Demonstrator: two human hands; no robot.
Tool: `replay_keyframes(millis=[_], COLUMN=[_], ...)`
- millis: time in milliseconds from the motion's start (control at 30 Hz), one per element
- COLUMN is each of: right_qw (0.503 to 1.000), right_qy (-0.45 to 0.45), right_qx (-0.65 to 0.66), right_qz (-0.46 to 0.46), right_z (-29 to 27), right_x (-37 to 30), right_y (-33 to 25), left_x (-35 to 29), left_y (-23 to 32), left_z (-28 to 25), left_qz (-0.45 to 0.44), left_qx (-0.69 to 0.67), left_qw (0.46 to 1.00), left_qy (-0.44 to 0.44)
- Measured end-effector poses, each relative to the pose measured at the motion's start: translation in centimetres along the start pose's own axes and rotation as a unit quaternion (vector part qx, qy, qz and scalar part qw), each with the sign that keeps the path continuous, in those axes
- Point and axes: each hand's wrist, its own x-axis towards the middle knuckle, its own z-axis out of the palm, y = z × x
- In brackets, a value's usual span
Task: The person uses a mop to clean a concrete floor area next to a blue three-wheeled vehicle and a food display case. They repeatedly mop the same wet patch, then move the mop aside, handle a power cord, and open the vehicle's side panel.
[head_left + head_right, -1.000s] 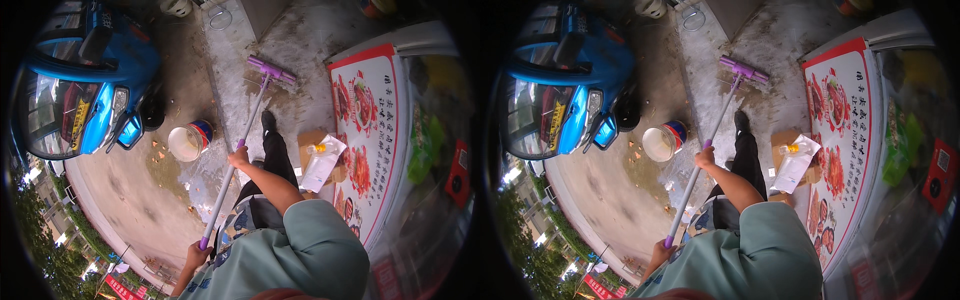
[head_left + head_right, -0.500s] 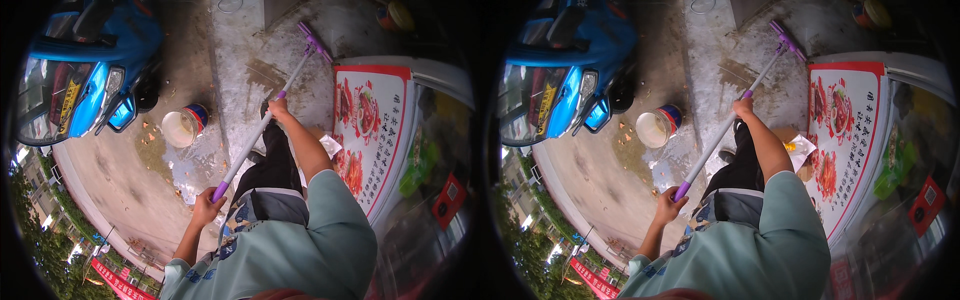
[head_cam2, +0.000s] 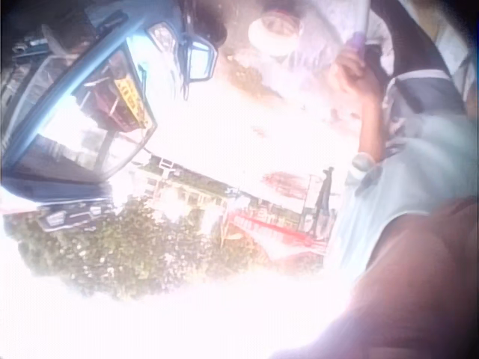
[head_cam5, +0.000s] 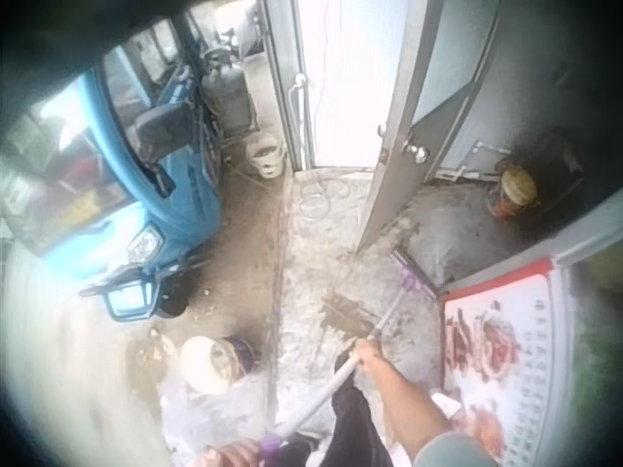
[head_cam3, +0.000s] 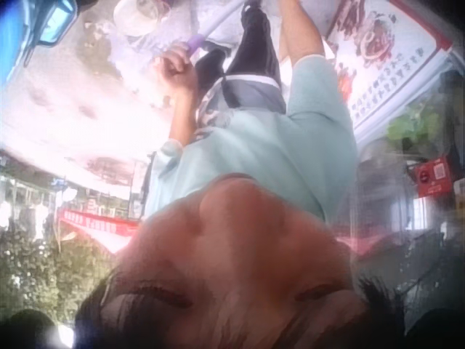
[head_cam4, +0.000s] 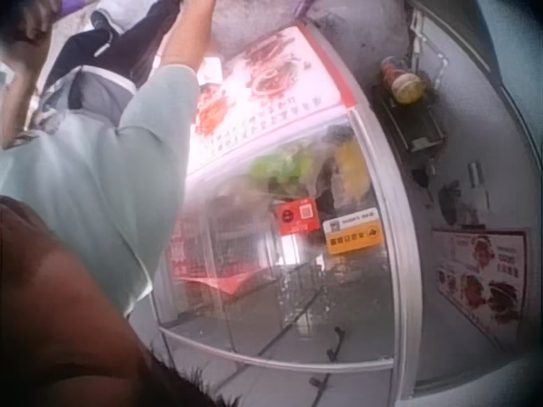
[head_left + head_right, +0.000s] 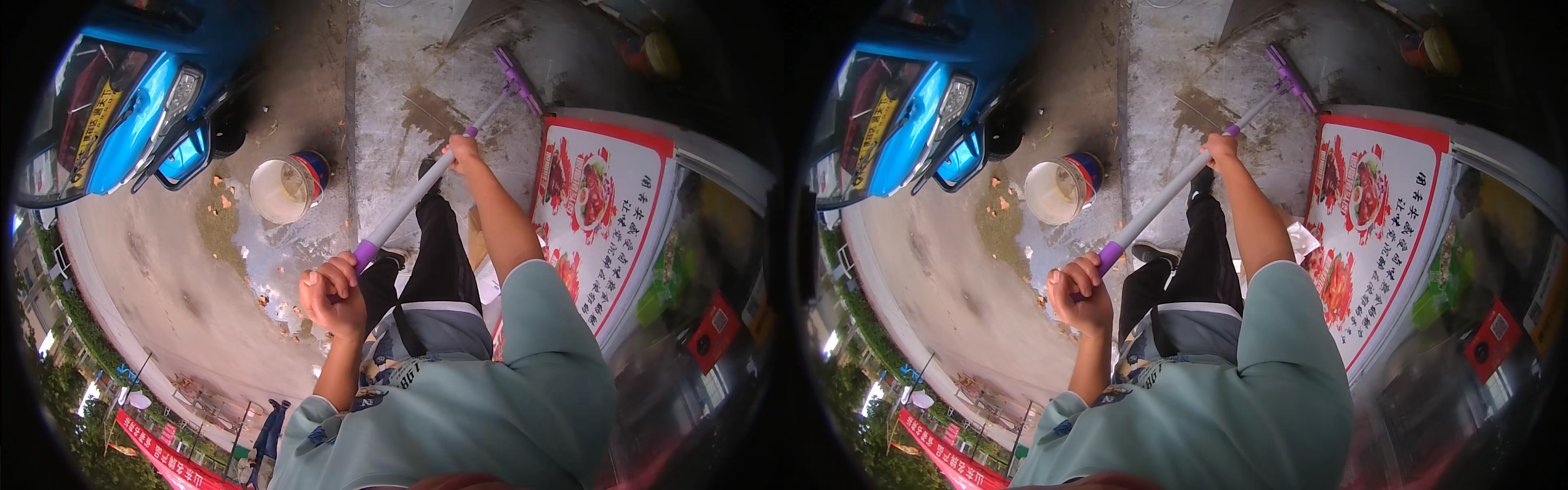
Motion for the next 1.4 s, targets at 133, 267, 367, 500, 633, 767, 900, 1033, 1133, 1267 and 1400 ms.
replay_keyframes(millis=[133, 267, 367, 500, 633, 767, 900, 1033, 1133, 1267, 1400], right_qw=[0.996, 0.996, 0.993, 0.981, 0.978, 0.977, 0.916, 0.584, 0.601, 0.865, 0.513], right_qy=[-0.077, -0.025, -0.104, -0.131, -0.169, -0.184, -0.335, -0.406, -0.300, -0.375, -0.358], right_qx=[-0.002, -0.072, -0.049, -0.138, -0.096, -0.055, -0.216, -0.477, -0.543, -0.323, -0.538], right_qz=[-0.035, 0.050, 0.039, 0.039, 0.072, 0.092, -0.037, -0.517, -0.504, -0.080, -0.565], right_z=[-0.1, 1.7, 2.3, 3.7, 4.1, 2.2, -1.5, -4.1, -4.2, -5.3, -9.2], right_x=[-1.7, -4.6, -7.3, -11.6, -14.9, -15.2, -13.4, -13.8, -14.9, -13.1, -7.1], right_y=[7.4, 13.5, 18.1, 22.3, 21.9, 17.3, 12.0, 7.3, 4.0, -1.4, -4.7], left_x=[-1.6, -4.0, -6.2, -9.6, -9.7, -8.6, -7.5, -4.5, -2.7, -1.4, 0.2], left_y=[3.7, 9.3, 13.2, 17.8, 19.8, 19.6, 19.3, 19.6, 18.6, 13.2, 5.6], left_z=[-4.9, -10.1, -13.2, -15.0, -14.7, -11.4, -6.4, -2.3, -1.4, 0.0, 3.8], left_qz=[0.007, 0.022, 0.011, 0.029, 0.093, 0.083, 0.126, 0.109, 0.104, 0.042, 0.097], left_qx=[-0.019, -0.034, -0.055, 0.028, 0.139, 0.128, 0.071, 0.061, 0.033, 0.002, 0.110], left_qw=[0.999, 0.997, 0.996, 0.995, 0.983, 0.988, 0.959, 0.953, 0.958, 0.971, 0.959], left_qy=[0.042, 0.060, 0.067, 0.095, 0.077, -0.041, -0.244, -0.278, -0.266, -0.235, -0.242])
